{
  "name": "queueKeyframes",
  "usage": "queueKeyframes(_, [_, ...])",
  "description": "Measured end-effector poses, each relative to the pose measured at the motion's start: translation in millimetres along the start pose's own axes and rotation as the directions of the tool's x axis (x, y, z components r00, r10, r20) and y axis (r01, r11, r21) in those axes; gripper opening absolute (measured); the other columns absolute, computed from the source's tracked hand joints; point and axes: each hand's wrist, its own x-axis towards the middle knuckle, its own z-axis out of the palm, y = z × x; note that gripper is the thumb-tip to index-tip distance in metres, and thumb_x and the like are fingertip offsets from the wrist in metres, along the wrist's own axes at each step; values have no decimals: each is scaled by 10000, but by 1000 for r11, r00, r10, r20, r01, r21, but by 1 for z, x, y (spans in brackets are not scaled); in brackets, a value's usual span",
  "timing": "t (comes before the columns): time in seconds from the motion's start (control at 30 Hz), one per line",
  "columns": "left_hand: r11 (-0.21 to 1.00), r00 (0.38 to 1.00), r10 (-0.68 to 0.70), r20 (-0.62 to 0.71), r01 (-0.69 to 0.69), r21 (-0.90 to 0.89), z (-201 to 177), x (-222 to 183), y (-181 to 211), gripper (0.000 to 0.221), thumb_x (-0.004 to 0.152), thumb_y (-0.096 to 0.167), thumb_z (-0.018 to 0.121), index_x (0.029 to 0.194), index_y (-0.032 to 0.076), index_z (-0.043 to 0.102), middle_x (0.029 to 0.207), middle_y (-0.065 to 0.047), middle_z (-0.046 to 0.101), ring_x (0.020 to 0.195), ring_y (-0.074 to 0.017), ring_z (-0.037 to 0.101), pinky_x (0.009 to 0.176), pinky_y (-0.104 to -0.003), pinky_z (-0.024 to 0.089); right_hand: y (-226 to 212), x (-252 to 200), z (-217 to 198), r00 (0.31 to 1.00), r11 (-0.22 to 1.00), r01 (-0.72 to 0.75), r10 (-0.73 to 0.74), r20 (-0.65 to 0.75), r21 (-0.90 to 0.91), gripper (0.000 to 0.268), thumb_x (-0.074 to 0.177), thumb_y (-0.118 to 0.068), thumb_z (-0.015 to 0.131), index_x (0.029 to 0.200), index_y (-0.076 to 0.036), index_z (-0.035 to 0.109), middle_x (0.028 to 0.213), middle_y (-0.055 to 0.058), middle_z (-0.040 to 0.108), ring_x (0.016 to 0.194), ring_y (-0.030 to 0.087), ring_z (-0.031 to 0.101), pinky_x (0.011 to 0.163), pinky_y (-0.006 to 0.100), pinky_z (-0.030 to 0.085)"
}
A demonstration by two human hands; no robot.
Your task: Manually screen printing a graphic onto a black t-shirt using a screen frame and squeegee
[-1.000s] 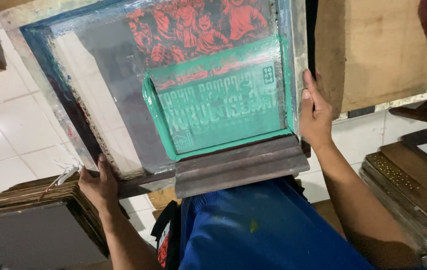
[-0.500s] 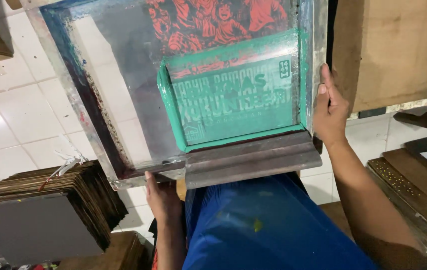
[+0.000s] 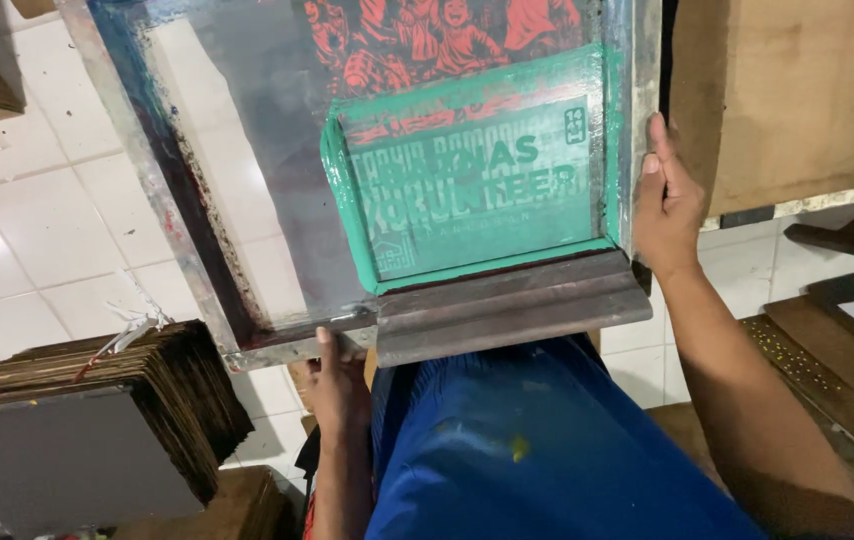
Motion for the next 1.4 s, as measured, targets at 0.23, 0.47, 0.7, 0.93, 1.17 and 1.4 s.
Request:
queueKeyframes(0.23, [880,945,172,279,-19,-475,1,27,-34,366,961,410,673,1001,51,616,785,-171,724,624,-230,691,538,-354,547,3,-1,1,1000,1000,-6,6,18,23,388,1153,-21,394,1538,30,416,1568,223,425,1500,295,355,1268,403,261])
queueKeyframes(0.47, [904,947,284,150,-212,-373,0,34,-42,315,960,380,682,964,139,480,804,-18,514,757,-84,518,772,-318,535,-8,-1,-1,999,1000,-16,14,47,24,396,1176,-68,368,1562,19,367,1599,232,370,1526,308,308,1284,409,239])
queueKeyframes(0.7, [910,952,262,161,-189,-368,-2,37,-41,320,936,381,695,1064,138,531,866,-10,540,817,-86,562,835,-323,559,0,0,-1,999,999,0,-2,49,40,401,1167,-39,373,1561,29,363,1598,244,369,1521,310,322,1284,405,242])
queueKeyframes(0.93, [901,924,322,204,-232,-367,-3,37,-42,408,975,374,689,660,141,576,660,47,532,691,-56,569,792,-326,593,9,-3,-1,999,1000,-13,12,36,21,402,1163,-32,382,1563,9,377,1598,208,376,1524,293,308,1281,401,227])
queueKeyframes(1.17, [956,963,195,183,-145,-256,0,2,-16,369,940,376,691,1005,94,462,774,-111,600,687,-176,565,608,-358,480,0,0,0,999,999,-36,36,9,-2,403,1142,-12,406,1543,-42,425,1584,207,408,1523,287,317,1281,393,218])
queueKeyframes(1.4, [953,955,267,133,-240,-186,10,-9,-10,613,860,306,699,1375,39,501,1323,-159,679,1160,-213,652,1019,-329,505,-3,1,0,1000,1000,11,-11,2,-23,385,1142,-44,412,1524,-7,450,1551,185,468,1483,288,409,1271,400,296])
